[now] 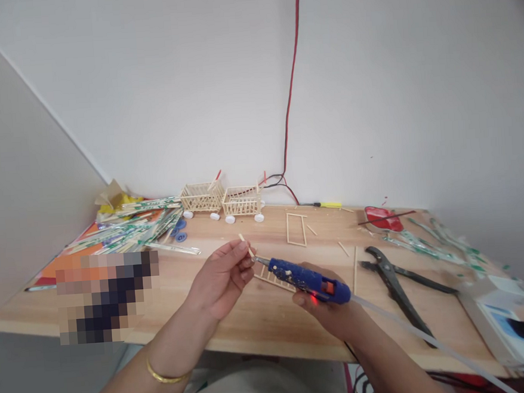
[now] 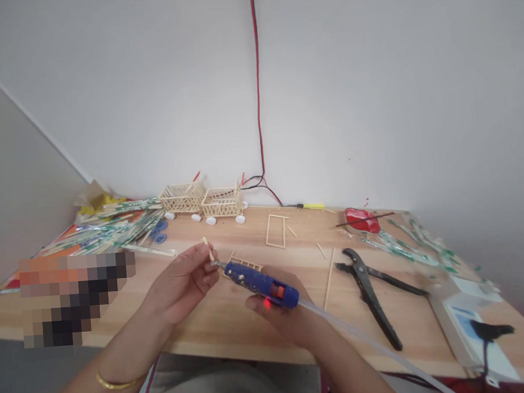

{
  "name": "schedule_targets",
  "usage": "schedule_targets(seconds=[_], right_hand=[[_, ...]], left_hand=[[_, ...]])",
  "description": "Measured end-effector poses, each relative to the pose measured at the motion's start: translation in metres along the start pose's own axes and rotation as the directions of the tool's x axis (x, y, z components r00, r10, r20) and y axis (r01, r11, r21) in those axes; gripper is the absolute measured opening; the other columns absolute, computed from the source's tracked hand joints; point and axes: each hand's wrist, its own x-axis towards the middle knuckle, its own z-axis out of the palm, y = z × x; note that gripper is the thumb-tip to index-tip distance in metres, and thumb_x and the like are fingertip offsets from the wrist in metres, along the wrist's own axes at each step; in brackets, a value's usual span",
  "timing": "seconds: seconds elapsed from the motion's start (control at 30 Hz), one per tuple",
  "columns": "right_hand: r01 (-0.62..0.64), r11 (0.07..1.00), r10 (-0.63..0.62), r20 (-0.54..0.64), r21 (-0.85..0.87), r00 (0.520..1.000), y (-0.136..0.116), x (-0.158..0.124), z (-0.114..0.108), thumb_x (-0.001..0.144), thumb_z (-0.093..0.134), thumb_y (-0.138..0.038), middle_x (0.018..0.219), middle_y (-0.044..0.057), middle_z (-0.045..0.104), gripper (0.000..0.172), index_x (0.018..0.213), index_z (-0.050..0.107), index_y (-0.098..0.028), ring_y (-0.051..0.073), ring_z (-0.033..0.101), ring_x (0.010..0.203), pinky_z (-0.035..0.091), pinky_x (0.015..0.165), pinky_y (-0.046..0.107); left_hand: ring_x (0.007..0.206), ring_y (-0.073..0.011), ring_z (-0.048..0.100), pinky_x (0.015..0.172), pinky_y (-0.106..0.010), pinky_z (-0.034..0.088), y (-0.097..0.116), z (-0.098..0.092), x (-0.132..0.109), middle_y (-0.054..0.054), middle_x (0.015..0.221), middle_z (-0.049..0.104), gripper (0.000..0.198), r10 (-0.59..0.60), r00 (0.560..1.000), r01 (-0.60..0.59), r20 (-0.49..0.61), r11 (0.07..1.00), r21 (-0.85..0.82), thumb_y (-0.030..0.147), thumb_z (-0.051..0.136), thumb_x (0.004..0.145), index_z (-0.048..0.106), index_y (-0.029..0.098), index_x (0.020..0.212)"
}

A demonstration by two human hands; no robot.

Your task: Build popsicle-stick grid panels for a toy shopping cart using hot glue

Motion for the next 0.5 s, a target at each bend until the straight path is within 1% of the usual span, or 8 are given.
schedule_targets(seconds=[0.27, 0.37, 0.5], right_hand=[[-0.027, 0.999, 0.027, -0.013, 0.023, 1.0, 0.0034, -0.0003, -0.0002, 0.078, 0.06, -0.034, 0.062, -0.003, 0.045, 0.022, 0.068, 0.046, -0.02, 0.011, 0.042, 0.056, 0.034, 0.052, 0.022], [-0.011, 1.0, 0.011, -0.025, 0.025, 1.0, 0.0039, 0.0001, -0.0004, 0.078, 0.061, -0.036, 0.061, -0.004, 0.044, 0.025, 0.067, 0.045, -0.02, 0.01, 0.041, 0.056, 0.033, 0.051, 0.022], [-0.032, 0.999, 0.032, -0.08, 0.004, 0.996, 0.0005, 0.0024, -0.0037, 0.078, 0.062, -0.038, 0.061, -0.004, 0.045, 0.025, 0.07, 0.046, -0.02, 0.01, 0.041, 0.055, 0.034, 0.051, 0.022]], left_hand=[[0.057, -0.0045, 0.048, 0.046, -0.015, 0.037, -0.0023, 0.0011, 0.0014, 0.001, 0.068, 0.055, 0.015, -0.027, 0.999, 0.028, 0.02, 0.999, -0.021, 0.018, 0.074, 0.068, 0.061, 0.011, 0.071], [0.056, -0.0051, 0.047, 0.047, -0.016, 0.036, -0.004, 0.0023, 0.0025, 0.002, 0.062, 0.051, 0.016, -0.062, 0.998, 0.063, 0.022, 0.998, -0.027, 0.018, 0.075, 0.067, 0.061, 0.011, 0.069], [0.055, -0.0059, 0.046, 0.048, -0.017, 0.036, -0.0073, 0.0049, 0.0029, 0.003, 0.058, 0.048, 0.017, -0.124, 0.991, 0.125, 0.057, 0.992, -0.009, 0.019, 0.074, 0.068, 0.059, 0.012, 0.066]])
